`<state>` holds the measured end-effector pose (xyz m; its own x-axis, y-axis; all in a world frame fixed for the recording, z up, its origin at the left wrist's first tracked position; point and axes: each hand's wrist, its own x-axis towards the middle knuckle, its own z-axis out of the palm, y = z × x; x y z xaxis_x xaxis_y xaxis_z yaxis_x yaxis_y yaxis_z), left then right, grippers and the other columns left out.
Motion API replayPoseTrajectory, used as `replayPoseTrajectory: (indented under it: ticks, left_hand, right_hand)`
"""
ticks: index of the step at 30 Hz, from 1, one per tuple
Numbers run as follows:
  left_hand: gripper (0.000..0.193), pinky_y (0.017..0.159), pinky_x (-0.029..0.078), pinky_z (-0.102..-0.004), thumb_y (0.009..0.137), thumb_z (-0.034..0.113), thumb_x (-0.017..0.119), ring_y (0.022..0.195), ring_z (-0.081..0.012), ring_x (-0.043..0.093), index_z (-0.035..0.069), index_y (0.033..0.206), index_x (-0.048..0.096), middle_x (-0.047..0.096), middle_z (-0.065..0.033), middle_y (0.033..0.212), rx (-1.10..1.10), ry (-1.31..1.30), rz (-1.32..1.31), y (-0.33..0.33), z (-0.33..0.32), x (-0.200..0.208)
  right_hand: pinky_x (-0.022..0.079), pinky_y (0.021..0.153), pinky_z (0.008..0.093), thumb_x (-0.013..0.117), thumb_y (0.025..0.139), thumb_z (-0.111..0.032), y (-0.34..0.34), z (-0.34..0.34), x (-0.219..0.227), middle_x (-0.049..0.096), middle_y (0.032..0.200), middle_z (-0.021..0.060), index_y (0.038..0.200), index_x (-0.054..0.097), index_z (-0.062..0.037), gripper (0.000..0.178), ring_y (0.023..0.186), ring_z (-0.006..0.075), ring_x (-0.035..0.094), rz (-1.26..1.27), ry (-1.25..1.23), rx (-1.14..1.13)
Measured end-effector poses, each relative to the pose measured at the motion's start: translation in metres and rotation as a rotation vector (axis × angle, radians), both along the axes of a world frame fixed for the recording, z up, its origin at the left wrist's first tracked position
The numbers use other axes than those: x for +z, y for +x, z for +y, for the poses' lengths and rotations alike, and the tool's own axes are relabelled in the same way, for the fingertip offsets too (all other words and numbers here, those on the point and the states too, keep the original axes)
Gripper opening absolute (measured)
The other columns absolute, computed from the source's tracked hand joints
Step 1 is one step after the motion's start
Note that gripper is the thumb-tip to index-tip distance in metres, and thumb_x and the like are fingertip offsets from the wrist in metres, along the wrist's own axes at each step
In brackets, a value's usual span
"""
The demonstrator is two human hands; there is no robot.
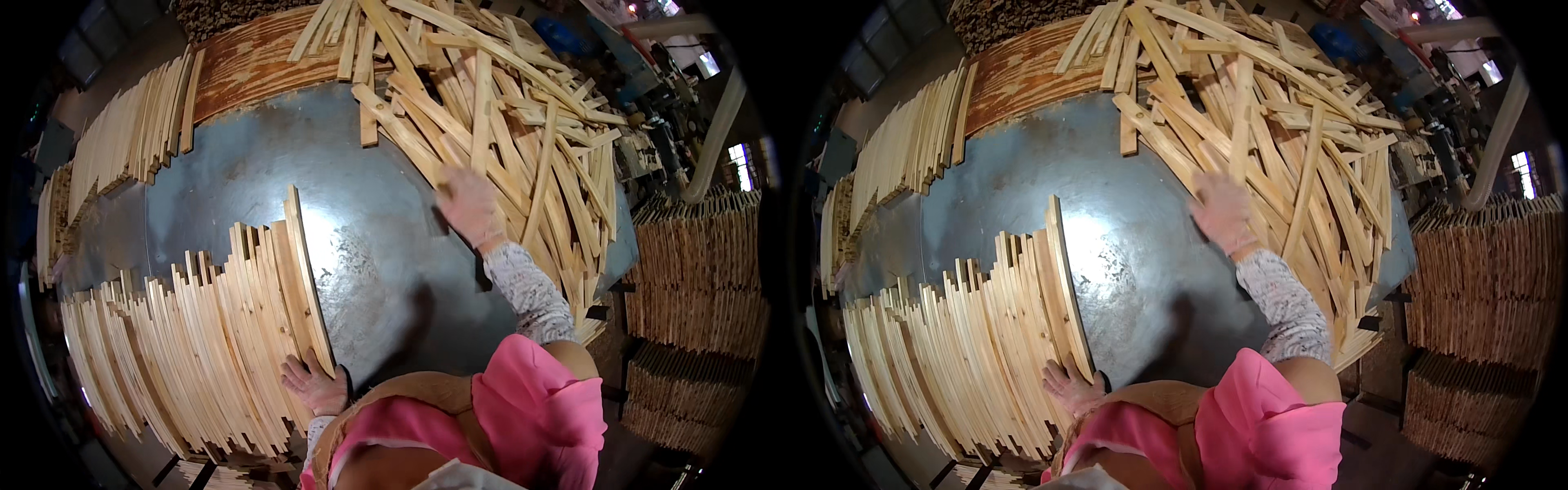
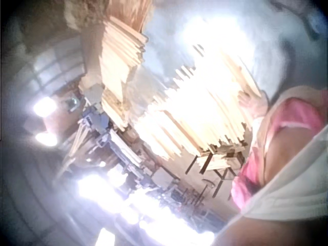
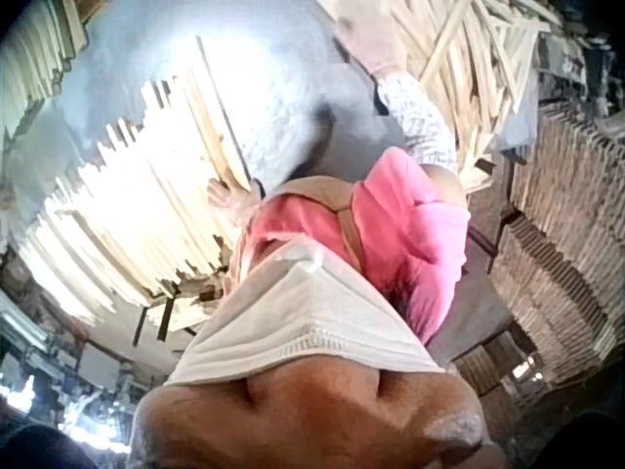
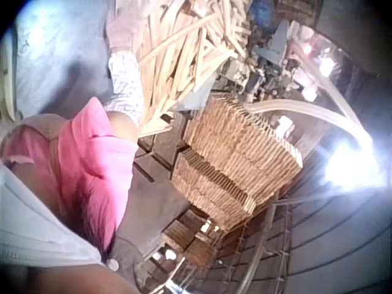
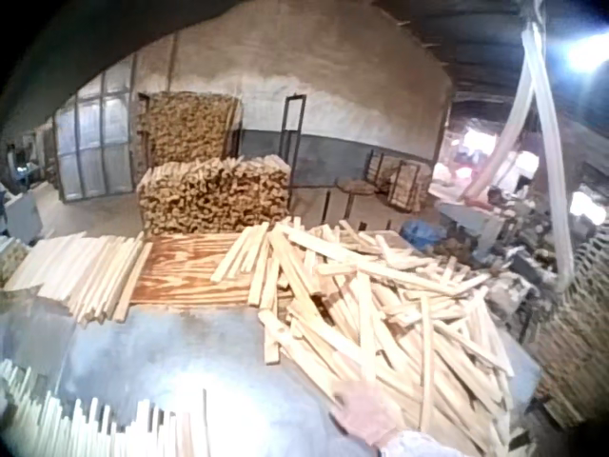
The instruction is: The person sorts thin wooden strips on a metal table, picking them up from a disorganized pile and arranging them into neat stacks. The person repeatedly gathers strips, aligns them, and places them into a growing organized pile on the left side of the table.
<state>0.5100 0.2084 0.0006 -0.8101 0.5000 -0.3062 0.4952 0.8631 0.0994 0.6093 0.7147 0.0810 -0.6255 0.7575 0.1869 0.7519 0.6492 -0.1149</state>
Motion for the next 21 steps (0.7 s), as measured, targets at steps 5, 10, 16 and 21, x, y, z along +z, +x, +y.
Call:
replayPoseTrajectory:
  ticks: [5, 10, 16, 21]
  left_hand:
    - [0.088, 0.131, 0.021, -0.057, 0.085, 0.04, 0.079, 0.158, -0.0478, 0.028, 0.003, 0.158, 0.047, 0.036, -0.0319, 0.166, -0.011, 0.171, -0.131, -0.005, 0.036, 0.054]
    - [0.075, 0.122, 0.04, -0.0443, 0.101, 0.022, 0.069, 0.148, -0.0391, 0.05, -0.009, 0.161, 0.037, 0.046, -0.0285, 0.162, 0.098, 0.999, -0.73, 0.003, 0.133, 0.047]
    - [0.038, 0.072, 0.059, -0.0357, 0.1, 0.021, 0.072, 0.08, -0.0205, 0.067, -0.001, 0.127, 0.057, 0.069, -0.0113, 0.1, 0.47, 0.82, -1.414, -0.01, 0.215, -0.034]
    - [0.035, 0.054, 0.056, -0.0384, 0.102, 0.022, 0.071, 0.06, -0.0187, 0.061, 0.013, 0.133, 0.058, 0.067, -0.0087, 0.089, 0.673, 0.973, -1.554, -0.015, 0.202, -0.024]
  right_hand:
    - [0.05, 0.102, 0.0503, 0.082, 0.084, -0.036, 0.034, 0.065, 0.011, 0.07, 0.123, 0.0176, 0.144, 0.051, -0.0048, 0.074, 0.12, 0.037, 0.065, 0.024, -0.198, -0.477]
    - [0.051, 0.108, 0.0505, 0.08, 0.087, -0.035, 0.013, -0.032, -0.006, 0.073, 0.124, 0.0264, 0.136, 0.065, 0.0016, 0.062, 0.12, 0.0449, 0.067, 0.545, -0.401, -0.331]
    - [0.041, 0.121, 0.0492, 0.07, 0.095, -0.054, 0.064, 0.014, -0.017, 0.06, 0.151, 0.0245, 0.158, 0.052, -0.0093, 0.08, 0.142, 0.044, 0.054, 0.035, 0.032, -0.256]
    - [0.052, 0.105, 0.0493, 0.068, 0.098, -0.043, 0.101, 0.049, -0.014, 0.07, 0.137, 0.0158, 0.14, 0.062, -0.0129, 0.052, 0.13, 0.0385, 0.063, -0.14, -0.124, -0.273]
